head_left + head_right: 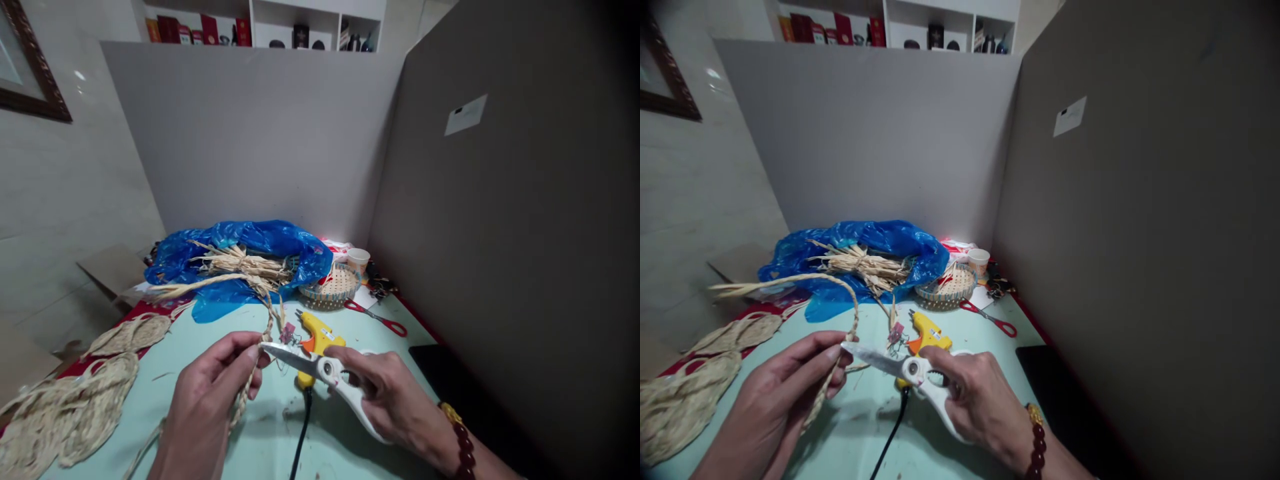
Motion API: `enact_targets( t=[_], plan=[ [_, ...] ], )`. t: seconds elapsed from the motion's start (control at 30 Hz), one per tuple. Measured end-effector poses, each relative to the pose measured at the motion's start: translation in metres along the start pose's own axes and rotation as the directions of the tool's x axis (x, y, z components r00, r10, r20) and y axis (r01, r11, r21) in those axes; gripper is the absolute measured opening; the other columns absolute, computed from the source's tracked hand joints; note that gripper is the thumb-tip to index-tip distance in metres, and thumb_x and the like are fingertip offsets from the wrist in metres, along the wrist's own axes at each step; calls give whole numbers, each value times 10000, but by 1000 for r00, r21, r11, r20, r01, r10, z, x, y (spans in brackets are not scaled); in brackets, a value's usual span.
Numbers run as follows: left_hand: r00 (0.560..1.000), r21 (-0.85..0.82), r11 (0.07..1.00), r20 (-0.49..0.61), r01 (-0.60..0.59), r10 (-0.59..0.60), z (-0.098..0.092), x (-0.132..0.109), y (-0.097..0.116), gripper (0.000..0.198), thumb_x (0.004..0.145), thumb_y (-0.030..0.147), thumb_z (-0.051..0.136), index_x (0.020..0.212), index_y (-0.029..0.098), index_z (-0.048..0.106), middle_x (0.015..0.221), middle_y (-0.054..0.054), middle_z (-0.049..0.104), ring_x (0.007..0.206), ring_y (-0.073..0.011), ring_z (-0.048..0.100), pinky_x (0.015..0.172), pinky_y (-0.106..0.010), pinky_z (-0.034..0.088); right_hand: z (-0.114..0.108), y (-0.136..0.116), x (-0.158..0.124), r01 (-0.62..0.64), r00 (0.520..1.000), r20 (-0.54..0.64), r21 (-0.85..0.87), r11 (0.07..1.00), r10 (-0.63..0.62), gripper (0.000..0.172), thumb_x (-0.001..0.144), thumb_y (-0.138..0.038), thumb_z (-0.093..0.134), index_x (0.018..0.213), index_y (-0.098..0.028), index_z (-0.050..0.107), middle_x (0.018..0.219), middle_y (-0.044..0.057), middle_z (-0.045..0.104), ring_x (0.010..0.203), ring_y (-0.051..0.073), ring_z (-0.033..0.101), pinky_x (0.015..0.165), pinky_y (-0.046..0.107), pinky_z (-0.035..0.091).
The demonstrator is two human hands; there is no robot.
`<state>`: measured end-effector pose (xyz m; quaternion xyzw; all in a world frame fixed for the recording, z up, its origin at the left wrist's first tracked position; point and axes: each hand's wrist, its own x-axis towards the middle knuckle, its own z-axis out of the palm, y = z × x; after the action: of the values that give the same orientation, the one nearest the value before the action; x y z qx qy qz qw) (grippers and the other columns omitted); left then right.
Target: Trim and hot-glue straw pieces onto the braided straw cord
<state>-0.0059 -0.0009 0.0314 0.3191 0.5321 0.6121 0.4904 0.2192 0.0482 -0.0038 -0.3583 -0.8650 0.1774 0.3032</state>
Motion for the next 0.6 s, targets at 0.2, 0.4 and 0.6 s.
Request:
enact_targets(
  t=[0.2,0.4,0.6],
  plan=[
    [1000,-98,995,-8,17,-18,2,0,2,270,659,315,838,871,185,731,699,6,657,611,-102,529,557,-176,455,-8,-11,1,-379,895,411,492,784,175,392,669,-358,844,961,-200,636,588,-92,471,537,77,411,499,167,325],
    [1000,-126,992,-7,26,-27,-1,2,4,284,652,285,849,891,184,732,743,-6,688,666,-107,557,609,-170,479,-8,-5,-2,-626,723,689,679,384,-40,615,654,-322,877,1182,-163,606,518,-100,546,374,21,355,372,107,289],
    [1000,-159,987,-15,-8,6,1,-2,5,269,653,314,850,877,205,750,755,-20,719,724,-141,609,657,-200,510,-15,-17,4,-642,727,686,698,317,-37,494,674,-300,823,1102,-132,644,504,-109,457,381,9,318,360,103,238]
  ],
)
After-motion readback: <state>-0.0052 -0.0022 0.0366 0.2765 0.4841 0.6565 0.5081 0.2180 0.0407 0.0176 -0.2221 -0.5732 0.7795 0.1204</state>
